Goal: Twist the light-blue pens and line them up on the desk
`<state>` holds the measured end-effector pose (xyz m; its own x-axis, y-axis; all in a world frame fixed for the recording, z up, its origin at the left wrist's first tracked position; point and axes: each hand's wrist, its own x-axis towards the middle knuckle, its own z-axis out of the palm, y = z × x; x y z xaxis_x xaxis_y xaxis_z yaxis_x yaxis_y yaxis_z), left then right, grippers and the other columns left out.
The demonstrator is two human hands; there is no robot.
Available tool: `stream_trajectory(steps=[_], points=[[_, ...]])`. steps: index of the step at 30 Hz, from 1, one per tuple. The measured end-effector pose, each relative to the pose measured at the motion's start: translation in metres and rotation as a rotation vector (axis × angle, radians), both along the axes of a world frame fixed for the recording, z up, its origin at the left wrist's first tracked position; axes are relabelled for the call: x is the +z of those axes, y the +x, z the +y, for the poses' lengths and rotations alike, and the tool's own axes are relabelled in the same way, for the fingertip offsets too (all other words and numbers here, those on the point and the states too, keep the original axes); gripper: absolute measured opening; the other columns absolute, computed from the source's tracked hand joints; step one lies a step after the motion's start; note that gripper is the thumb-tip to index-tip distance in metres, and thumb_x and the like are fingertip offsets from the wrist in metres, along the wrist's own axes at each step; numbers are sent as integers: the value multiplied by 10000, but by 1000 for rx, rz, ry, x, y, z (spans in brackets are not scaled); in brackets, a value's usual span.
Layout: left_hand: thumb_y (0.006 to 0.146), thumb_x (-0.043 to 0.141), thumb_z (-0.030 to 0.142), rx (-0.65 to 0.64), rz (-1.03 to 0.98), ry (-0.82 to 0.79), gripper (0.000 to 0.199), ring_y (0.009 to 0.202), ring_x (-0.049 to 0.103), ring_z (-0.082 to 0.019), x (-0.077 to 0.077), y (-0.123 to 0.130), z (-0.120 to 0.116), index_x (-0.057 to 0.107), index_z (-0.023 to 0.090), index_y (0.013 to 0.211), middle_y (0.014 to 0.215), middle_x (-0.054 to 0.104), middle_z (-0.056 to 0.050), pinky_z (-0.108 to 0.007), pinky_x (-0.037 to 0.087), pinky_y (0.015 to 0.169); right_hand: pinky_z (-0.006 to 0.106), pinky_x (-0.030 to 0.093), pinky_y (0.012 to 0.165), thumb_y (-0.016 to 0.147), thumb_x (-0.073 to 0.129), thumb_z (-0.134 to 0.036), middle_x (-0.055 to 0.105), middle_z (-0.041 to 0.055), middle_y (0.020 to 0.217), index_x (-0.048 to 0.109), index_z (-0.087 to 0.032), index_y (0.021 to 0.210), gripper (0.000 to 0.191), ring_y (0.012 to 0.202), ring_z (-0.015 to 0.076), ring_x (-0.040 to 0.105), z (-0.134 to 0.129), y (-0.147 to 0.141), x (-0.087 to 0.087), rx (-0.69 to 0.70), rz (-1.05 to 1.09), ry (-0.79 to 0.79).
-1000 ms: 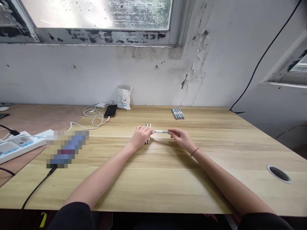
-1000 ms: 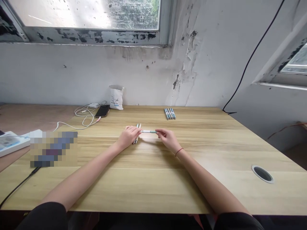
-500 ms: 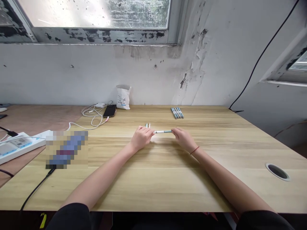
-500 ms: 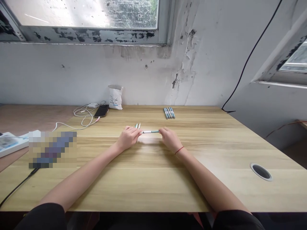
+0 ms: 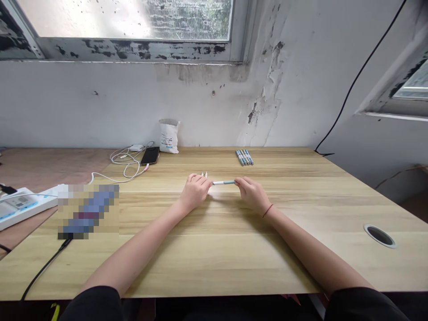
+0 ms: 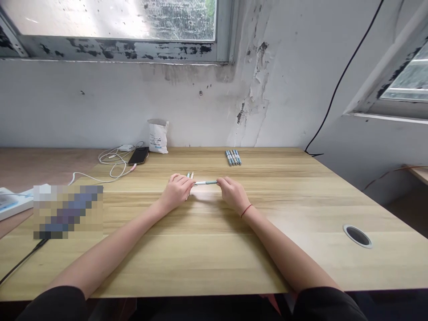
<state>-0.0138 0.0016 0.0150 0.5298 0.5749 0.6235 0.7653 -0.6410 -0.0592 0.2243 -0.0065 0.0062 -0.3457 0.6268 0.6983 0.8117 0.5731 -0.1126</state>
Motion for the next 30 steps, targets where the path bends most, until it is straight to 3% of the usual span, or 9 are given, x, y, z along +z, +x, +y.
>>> stream_trajectory(steps=[2, 5, 10, 13, 17, 25, 30], points=[[902, 464, 238, -44, 49, 68, 261, 976, 562, -195, 2, 5, -4, 540, 210, 1151, 1037, 637, -65, -371, 347, 913, 245, 416, 605, 902, 442, -187, 670, 54, 823, 623, -187, 912, 181, 691, 156, 590, -3, -7, -1, 39, 87, -55], [909, 458, 244, -118, 118, 77, 322, 904, 582, -171, 0, 13, -11, 473, 237, 1231, 1022, 630, -46, -318, 411, 835, 250, 447, 648, 895, 467, -204, 695, 43, 861, 634, -203, 918, 168, 740, 162, 627, -9, -17, -3, 98, 166, -111], [904, 411, 145, -107, 82, 68, 307, 840, 598, -154, -7, 15, -13, 493, 238, 1185, 959, 626, -32, -266, 455, 716, 252, 455, 636, 881, 497, -266, 701, 34, 825, 643, -216, 906, 156, 688, 152, 628, -19, -26, 2, 124, 236, -148], [909, 394, 156, -150, 54, 59, 284, 877, 595, -158, -7, 11, -12, 493, 213, 1170, 980, 620, -48, -273, 473, 738, 247, 446, 590, 880, 491, -352, 678, 24, 752, 629, -208, 934, 207, 603, 136, 593, -22, -26, 9, 133, 273, -303], [916, 387, 182, -179, 49, 32, 255, 876, 598, -155, -6, 10, -11, 505, 211, 1141, 971, 614, -51, -273, 480, 743, 241, 432, 558, 922, 371, -387, 637, 22, 642, 621, -188, 749, 363, 560, 128, 556, -24, -25, 17, 173, 329, -486], [933, 417, 272, -142, 25, 51, 187, 774, 604, -116, -8, 9, -10, 533, 236, 1074, 968, 603, -22, -214, 448, 610, 230, 448, 544, 850, 512, -379, 660, 43, 833, 597, -187, 947, 231, 675, 137, 592, -23, -27, 14, 261, 451, -486], [937, 406, 293, -155, 39, 21, 198, 804, 605, -125, -6, 10, -12, 533, 219, 1070, 987, 597, -32, -216, 457, 630, 246, 457, 586, 890, 446, -358, 668, 22, 755, 635, -187, 866, 255, 607, 121, 580, -24, -26, 16, 272, 403, -564]])
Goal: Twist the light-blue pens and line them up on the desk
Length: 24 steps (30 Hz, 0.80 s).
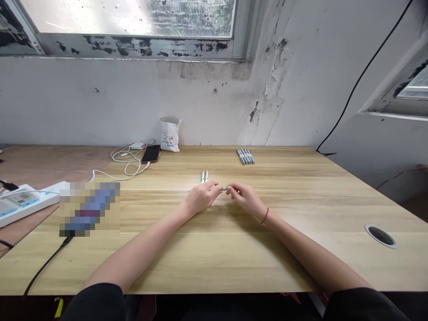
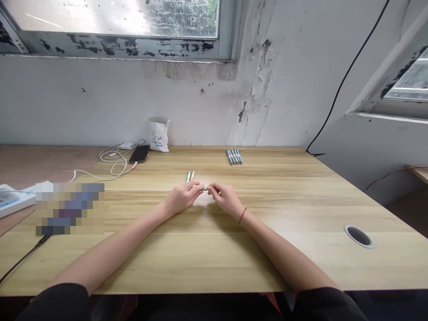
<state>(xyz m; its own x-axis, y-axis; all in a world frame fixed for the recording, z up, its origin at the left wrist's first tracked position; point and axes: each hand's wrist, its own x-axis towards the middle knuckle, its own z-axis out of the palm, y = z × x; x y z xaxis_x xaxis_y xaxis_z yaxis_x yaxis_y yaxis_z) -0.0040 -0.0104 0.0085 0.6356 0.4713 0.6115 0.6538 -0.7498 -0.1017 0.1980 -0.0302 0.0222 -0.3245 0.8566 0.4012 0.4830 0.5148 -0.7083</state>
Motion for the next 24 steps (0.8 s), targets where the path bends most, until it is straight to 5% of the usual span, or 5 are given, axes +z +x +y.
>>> stream_trajectory(steps=[11, 15, 24], points=[[946, 374, 254, -20, -23, -91, 226, 837, 612, -139, -1, 1, 0, 483, 207, 1139, 942, 604, -38, -231, 481, 673, 253, 473, 563, 843, 518, -374, 667, 56, 895, 600, -197, 1020, 263, 668, 138, 596, 0, -1, -1, -4, 56, 26], [947, 367, 258, -11, -7, -104, 186, 784, 612, -136, -1, 1, 0, 497, 196, 1065, 899, 605, -36, -231, 470, 636, 255, 464, 582, 889, 441, -365, 669, 30, 746, 644, -186, 896, 271, 588, 123, 576, 1, 1, -1, 3, -3, -21], [905, 413, 155, -4, -22, -125, 224, 761, 606, -121, -5, -2, 3, 510, 224, 1094, 892, 614, -9, -210, 452, 632, 260, 481, 566, 845, 499, -304, 666, 47, 848, 629, -197, 896, 176, 693, 147, 592, 2, -1, -5, -24, 82, 70]])
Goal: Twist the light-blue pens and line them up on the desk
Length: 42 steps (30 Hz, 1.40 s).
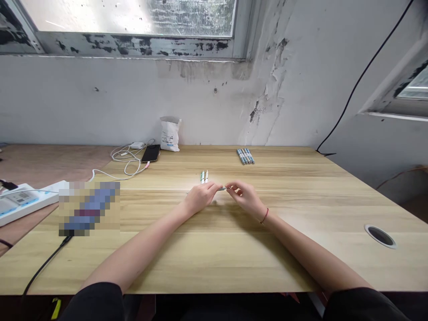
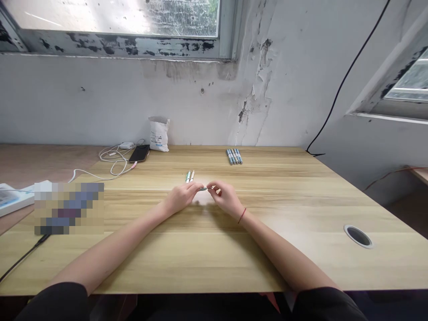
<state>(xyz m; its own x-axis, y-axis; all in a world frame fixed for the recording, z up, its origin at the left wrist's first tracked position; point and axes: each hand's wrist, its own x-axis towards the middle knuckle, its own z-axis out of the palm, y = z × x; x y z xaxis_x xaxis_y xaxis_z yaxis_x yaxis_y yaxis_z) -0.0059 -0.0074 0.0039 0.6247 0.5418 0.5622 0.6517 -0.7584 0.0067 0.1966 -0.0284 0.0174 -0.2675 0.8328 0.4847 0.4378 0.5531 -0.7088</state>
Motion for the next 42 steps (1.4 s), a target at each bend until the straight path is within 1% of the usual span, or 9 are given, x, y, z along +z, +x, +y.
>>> stream_trajectory(steps=[3, 6, 11, 17, 23, 27, 32, 37, 42], points=[[900, 387, 135, -14, 0, -24, 314, 781, 601, -120, 2, 0, -1, 502, 255, 1167, 917, 609, -11, -205, 457, 653, 264, 488, 567, 837, 519, -334, 666, 48, 851, 629, -197, 905, 188, 688, 148, 599, 0, 0, 1, 1, 30, -34], [912, 382, 181, -31, 0, -34, 345, 768, 592, -117, 4, 0, -2, 478, 287, 1226, 915, 598, -7, -199, 454, 641, 261, 482, 540, 823, 543, -387, 660, 55, 835, 620, -184, 895, 229, 646, 142, 595, 0, 0, 2, 11, 89, -90], [912, 394, 229, -48, 4, -20, 311, 723, 573, -110, 4, 0, -2, 495, 273, 1202, 896, 585, -8, -205, 445, 626, 263, 476, 526, 809, 558, -446, 641, 50, 789, 602, -174, 894, 288, 572, 124, 574, -1, -1, 5, 67, 171, -201], [882, 407, 220, -35, 55, 8, 333, 635, 540, -102, 5, -1, -2, 502, 299, 1191, 833, 562, 4, -198, 413, 548, 277, 475, 574, 824, 539, -428, 625, 38, 771, 581, -176, 896, 266, 600, 127, 566, -2, -1, 4, 120, 161, -249], [876, 426, 241, -10, 68, 46, 286, 585, 520, -95, 4, -5, 2, 553, 285, 1128, 810, 563, 4, -193, 387, 511, 239, 409, 506, 847, 486, -370, 578, 7, 726, 547, -177, 923, 216, 535, 95, 489, 5, 4, 0, 50, 156, -215], [921, 394, 315, 8, 23, 33, 261, 595, 542, -93, 5, -5, 3, 554, 271, 1121, 805, 570, 2, -193, 399, 520, 254, 425, 561, 869, 446, -360, 615, 38, 804, 608, -173, 939, 257, 618, 117, 516, 9, 9, -1, 0, 51, -159], [946, 373, 322, -25, 17, 14, 252, 664, 598, -106, 5, -3, 1, 529, 257, 1132, 841, 613, 2, -197, 423, 552, 265, 459, 597, 854, 493, -398, 648, 64, 912, 620, -178, 979, 283, 686, 138, 559, 5, 5, 1, 57, 18, -138], [947, 382, 312, -59, -14, 0, 214, 718, 626, -127, 2, -2, 1, 509, 198, 1077, 872, 648, -13, -222, 461, 605, 265, 463, 603, 865, 492, -386, 652, 52, 871, 625, -182, 936, 254, 681, 137, 559, 2, 2, 2, 65, 22, -102], [940, 384, 280, -89, 7, -27, 197, 809, 629, -149, 4, -1, 0, 502, 193, 1071, 915, 631, -34, -256, 503, 696, 264, 448, 606, 874, 479, -389, 650, 41, 821, 637, -183, 894, 260, 691, 141, 556, 0, 1, 3, 63, -8, -74]])
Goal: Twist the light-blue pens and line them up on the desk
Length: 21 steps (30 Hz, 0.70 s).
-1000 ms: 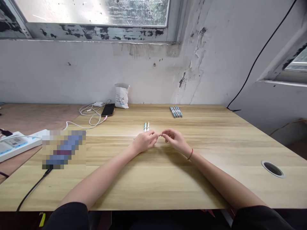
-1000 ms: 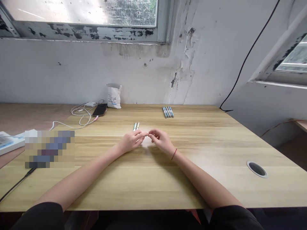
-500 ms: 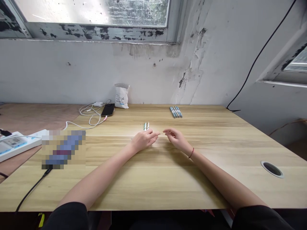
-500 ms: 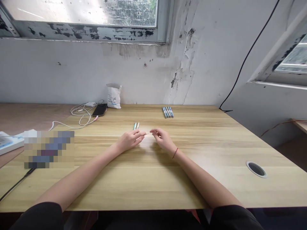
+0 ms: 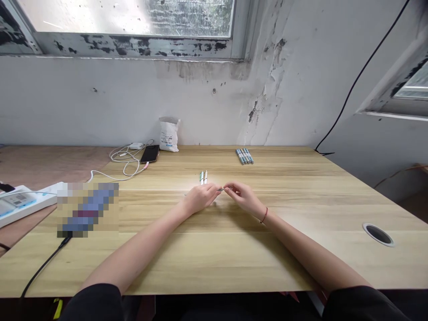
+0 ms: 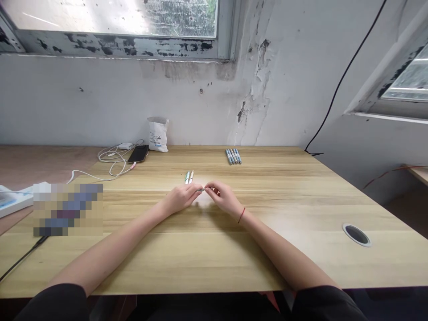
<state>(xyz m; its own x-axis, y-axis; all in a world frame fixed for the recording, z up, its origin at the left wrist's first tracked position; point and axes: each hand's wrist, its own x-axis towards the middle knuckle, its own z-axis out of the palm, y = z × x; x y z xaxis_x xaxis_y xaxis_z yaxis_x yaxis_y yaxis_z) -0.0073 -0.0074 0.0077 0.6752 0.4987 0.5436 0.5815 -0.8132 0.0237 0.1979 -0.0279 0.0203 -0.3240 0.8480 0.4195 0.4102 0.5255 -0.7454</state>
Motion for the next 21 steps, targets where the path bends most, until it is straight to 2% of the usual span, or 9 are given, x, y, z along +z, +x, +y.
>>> stream_trajectory(steps=[6, 10, 14, 18, 21], points=[[896, 393, 145, -52, -78, 29, 312, 1014, 571, -167, -3, -2, 6, 458, 203, 1196, 1093, 570, -70, -296, 500, 842, 257, 446, 584, 837, 522, -439, 645, 56, 901, 622, -177, 997, 323, 694, 137, 562, 0, 2, 2, 5, 94, -118], [881, 367, 85, -19, -91, 39, 404, 956, 584, -149, -7, -5, 12, 439, 226, 1252, 1103, 535, -67, -283, 508, 808, 241, 409, 514, 837, 504, -463, 592, 23, 738, 600, -163, 996, 352, 578, 110, 502, 4, 5, -2, -48, 172, -195], [901, 370, 109, 17, -104, 41, 390, 869, 598, -123, -6, -6, 13, 448, 246, 1257, 1071, 551, -48, -256, 509, 767, 235, 384, 471, 821, 511, -468, 539, 12, 706, 584, -151, 955, 352, 529, 96, 457, 11, 8, -7, -111, 253, -213], [929, 389, 199, 57, -124, 54, 281, 907, 605, -139, -1, -6, 11, 496, 219, 1187, 1059, 595, -44, -248, 502, 757, 239, 400, 474, 784, 562, -459, 563, 25, 781, 547, -168, 989, 356, 534, 94, 471, 14, 9, -9, -126, 284, -209], [934, 408, 256, 99, -112, 58, 231, 892, 616, -139, 2, -6, 9, 534, 214, 1123, 1029, 626, -33, -229, 488, 709, 243, 414, 484, 756, 598, -461, 576, 29, 811, 537, -178, 942, 344, 537, 94, 487, 14, 10, -9, -133, 286, -204]])
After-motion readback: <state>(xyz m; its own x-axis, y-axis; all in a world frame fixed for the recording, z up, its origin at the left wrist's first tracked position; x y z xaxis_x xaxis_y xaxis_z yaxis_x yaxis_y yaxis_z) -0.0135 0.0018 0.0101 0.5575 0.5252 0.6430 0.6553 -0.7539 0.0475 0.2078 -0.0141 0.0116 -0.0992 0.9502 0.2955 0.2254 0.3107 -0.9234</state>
